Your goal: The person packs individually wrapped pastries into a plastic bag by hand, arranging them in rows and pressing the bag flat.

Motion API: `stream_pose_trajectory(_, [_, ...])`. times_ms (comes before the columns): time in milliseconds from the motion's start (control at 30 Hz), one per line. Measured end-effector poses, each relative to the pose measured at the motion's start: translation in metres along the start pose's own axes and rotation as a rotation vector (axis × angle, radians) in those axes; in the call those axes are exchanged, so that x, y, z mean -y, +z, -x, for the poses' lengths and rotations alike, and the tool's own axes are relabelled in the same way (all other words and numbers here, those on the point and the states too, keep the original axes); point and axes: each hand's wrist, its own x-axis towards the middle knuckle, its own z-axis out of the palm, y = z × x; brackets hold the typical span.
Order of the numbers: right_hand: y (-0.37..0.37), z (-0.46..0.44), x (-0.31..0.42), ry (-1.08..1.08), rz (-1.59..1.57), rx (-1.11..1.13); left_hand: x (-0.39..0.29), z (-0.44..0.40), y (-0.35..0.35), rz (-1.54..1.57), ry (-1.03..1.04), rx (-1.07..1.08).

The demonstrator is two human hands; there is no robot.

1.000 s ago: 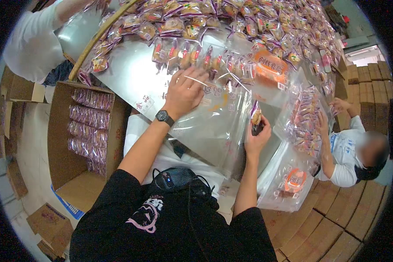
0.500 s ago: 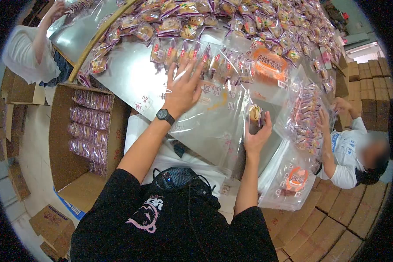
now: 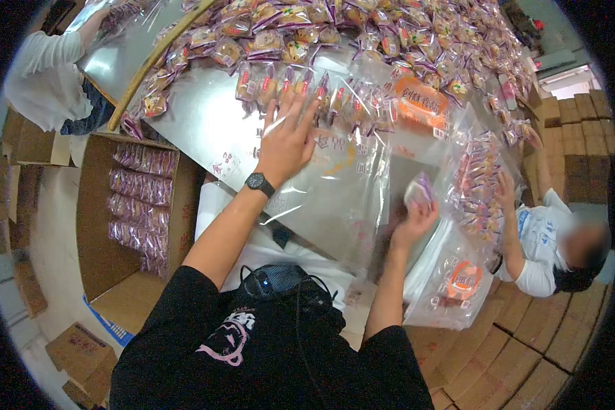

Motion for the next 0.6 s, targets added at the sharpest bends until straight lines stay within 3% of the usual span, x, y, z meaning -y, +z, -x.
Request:
stream_pose_trajectory(67, [-0.005,0.012,0.045,0.170,-0.343,-0.082,0.000,0.000,0.002,-0.013,0.004,-0.012])
stream_pose_trajectory(167, [-0.011,0.039,0.131,0.151,-0.784,0.415,0.000,0.000,0.000,-0.034,-0.007,0.010])
stream_pose_trajectory(300, [0.020,0.058,0.178,0.297,-0.677,1.208,0.000,0.001,0.002,-0.003,-0.029,0.041])
stream_pose_trajectory(400, [0.062,0.125,0.175,0.604,-0.472,1.072,0.001,0.001,0.003,0.006,-0.029,0.038])
stream_pose_trajectory(533, [0.088,0.180,0.136,0.430,-0.151,0.842,-0.001,0.002,0.000,-0.031,-0.008,0.038])
stream_pose_trajectory(600, [0.089,0.166,0.118,0.000,0.188,0.818,0.006,0.004,0.008,-0.015,-0.026,0.113])
